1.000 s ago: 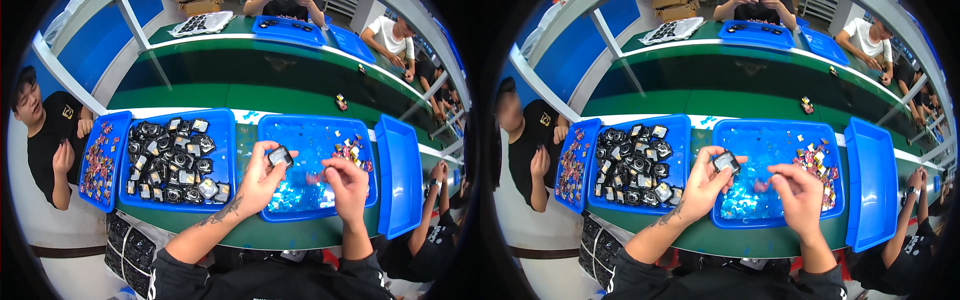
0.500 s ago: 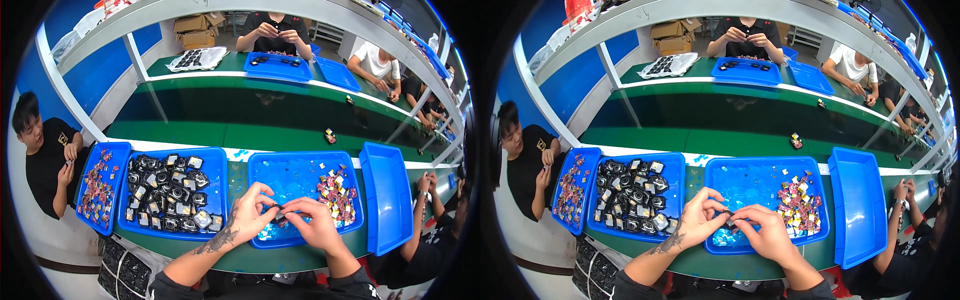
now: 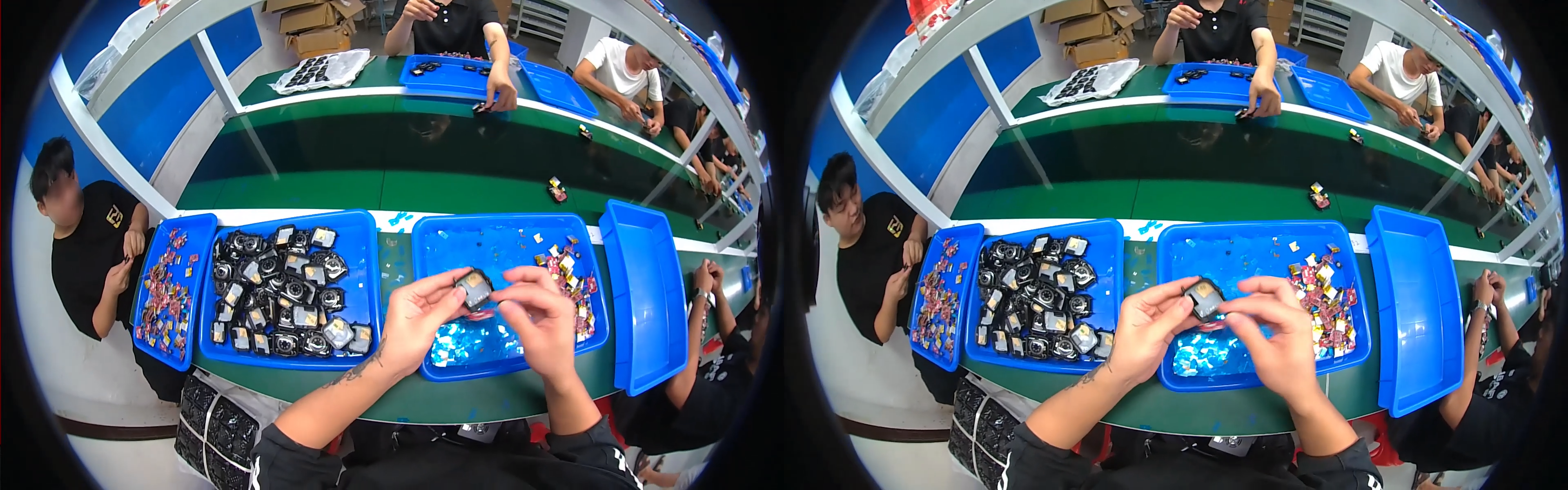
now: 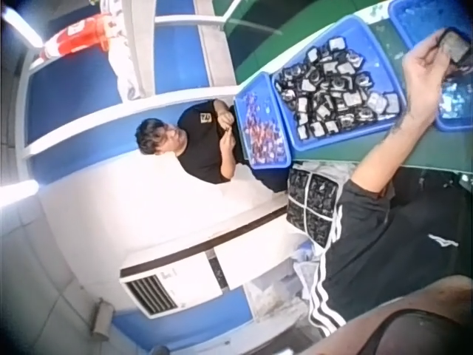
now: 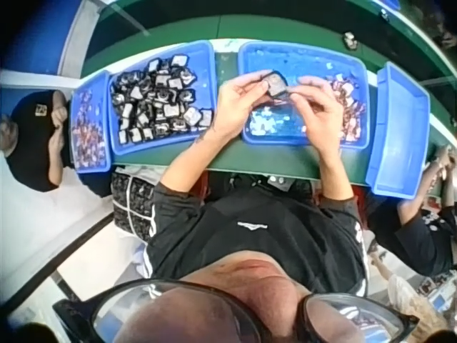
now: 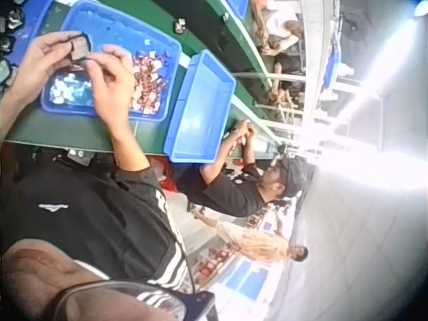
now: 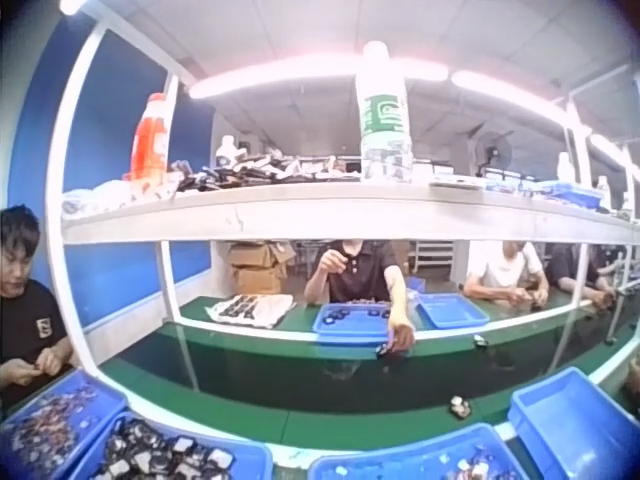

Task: Assembling small electronic components and cutting a package open at a factory workbench.

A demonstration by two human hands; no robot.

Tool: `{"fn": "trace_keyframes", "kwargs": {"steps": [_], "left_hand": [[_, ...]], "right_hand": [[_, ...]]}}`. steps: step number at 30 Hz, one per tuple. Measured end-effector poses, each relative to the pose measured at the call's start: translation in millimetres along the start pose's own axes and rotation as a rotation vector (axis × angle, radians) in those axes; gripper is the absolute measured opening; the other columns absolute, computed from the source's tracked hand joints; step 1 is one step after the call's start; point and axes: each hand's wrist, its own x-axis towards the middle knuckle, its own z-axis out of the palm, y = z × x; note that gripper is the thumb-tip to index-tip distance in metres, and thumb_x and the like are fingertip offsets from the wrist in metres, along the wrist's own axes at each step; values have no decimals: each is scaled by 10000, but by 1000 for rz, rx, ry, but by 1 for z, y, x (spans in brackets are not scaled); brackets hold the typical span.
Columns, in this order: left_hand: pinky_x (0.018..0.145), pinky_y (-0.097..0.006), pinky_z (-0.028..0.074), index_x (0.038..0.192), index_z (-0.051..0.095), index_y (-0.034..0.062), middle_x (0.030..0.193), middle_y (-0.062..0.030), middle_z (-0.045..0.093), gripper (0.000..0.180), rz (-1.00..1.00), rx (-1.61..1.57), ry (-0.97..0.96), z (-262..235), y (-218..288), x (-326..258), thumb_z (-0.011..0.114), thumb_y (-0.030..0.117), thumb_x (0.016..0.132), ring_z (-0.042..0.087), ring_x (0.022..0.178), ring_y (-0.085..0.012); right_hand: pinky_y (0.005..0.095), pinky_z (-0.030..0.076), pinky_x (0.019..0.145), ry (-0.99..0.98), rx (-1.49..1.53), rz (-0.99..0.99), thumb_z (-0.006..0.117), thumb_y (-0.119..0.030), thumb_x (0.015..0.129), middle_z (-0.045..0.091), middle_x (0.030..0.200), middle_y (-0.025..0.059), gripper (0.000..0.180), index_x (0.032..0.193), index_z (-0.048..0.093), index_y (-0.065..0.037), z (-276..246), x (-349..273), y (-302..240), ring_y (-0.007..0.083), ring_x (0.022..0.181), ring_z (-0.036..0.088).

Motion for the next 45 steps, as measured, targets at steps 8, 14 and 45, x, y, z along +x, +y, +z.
{"fn": "trace_keyframes", "kwargs": {"steps": [8, 14, 45], "left_hand": [[914, -289, 515, 1300, 515, -59, 1207, -141, 605, 403, -10, 125, -118, 1, 5, -5, 590, -31, 905, 604, 1069, -172], [944, -306, 507, 1300, 501, -80, 1228, -154, 576, 402, 54, 218, -175, -4, -3, -5, 569, -57, 905, 585, 1110, -195], [818, -274, 520, 1222, 502, -72, 1029, -132, 634, 361, 395, 85, 11, -2, -51, 29, 589, -13, 877, 639, 915, -147]], "right_hand": [[289, 450, 602, -53, -222, 60, 684, 32, 774, 650, 790, 75, 173, 938, 695, -22, 7, 4, -27, 162, 676, 594], [336, 427, 555, -32, -395, -58, 732, 16, 728, 656, 749, 69, 147, 835, 648, -40, 9, 3, -29, 229, 604, 566], [279, 498, 751, -101, -575, -204, 722, -96, 853, 646, 961, 104, 305, 1106, 601, 23, 25, -14, -41, 193, 851, 618]]}}
